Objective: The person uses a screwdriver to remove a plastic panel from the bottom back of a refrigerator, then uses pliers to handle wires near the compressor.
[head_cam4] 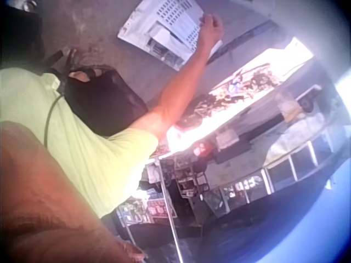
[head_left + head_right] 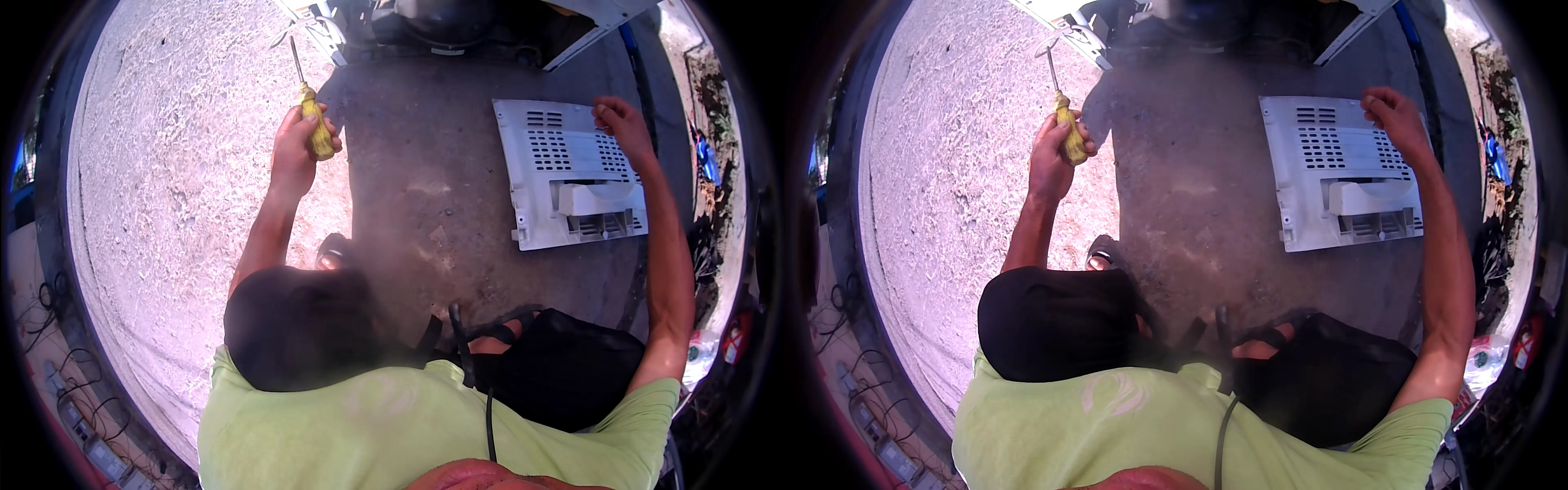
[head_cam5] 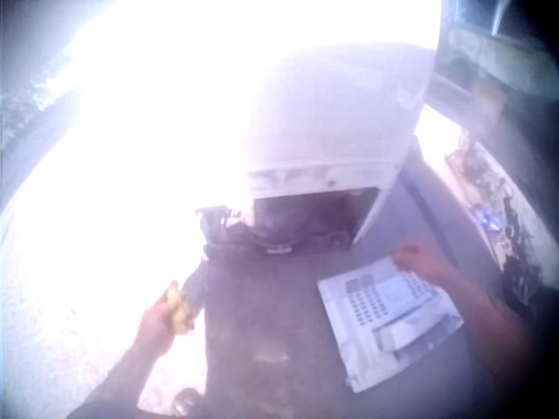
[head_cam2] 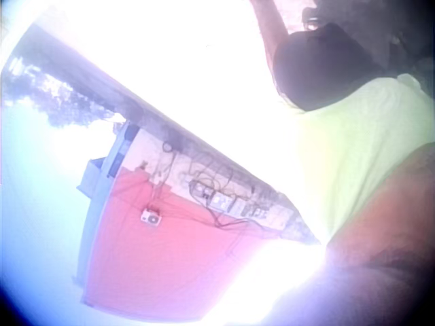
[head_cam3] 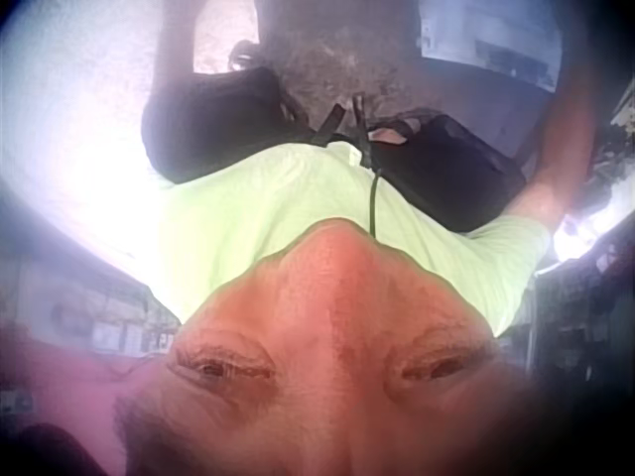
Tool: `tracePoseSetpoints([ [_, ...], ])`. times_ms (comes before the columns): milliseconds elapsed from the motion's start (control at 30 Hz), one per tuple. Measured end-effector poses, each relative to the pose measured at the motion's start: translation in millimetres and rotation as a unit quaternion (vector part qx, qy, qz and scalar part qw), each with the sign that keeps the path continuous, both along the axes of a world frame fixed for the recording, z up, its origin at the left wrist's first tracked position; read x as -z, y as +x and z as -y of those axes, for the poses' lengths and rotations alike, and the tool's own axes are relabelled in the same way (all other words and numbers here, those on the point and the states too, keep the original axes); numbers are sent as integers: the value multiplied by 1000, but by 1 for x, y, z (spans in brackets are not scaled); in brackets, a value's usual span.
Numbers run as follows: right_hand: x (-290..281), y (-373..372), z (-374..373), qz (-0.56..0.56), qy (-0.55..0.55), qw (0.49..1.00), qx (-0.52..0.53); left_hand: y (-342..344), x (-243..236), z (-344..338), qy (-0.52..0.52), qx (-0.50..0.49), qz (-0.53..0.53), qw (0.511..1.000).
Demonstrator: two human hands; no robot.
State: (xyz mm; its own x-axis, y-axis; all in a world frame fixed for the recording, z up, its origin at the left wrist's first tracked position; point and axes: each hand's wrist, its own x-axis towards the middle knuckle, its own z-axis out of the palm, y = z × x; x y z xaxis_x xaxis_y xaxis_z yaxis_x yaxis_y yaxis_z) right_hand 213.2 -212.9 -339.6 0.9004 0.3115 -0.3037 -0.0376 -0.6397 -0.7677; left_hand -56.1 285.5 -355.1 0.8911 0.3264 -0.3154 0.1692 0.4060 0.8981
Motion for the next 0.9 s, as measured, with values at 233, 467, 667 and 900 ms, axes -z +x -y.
tracePoseSetpoints([
  [233,-2,-3,-9,-14,-7,1000,0,5,0,0,67,-46,9,997],
  [467,-1,-4,-21,-9,-17,1000,-13,9,1,0,112,-40,17,993],
  [667,-5,-9,-25,5,-28,999,-20,19,-2,0,144,-37,21,989],
  [900,-5,-11,-27,2,-21,1000,-17,26,0,0,156,-31,6,987],
])
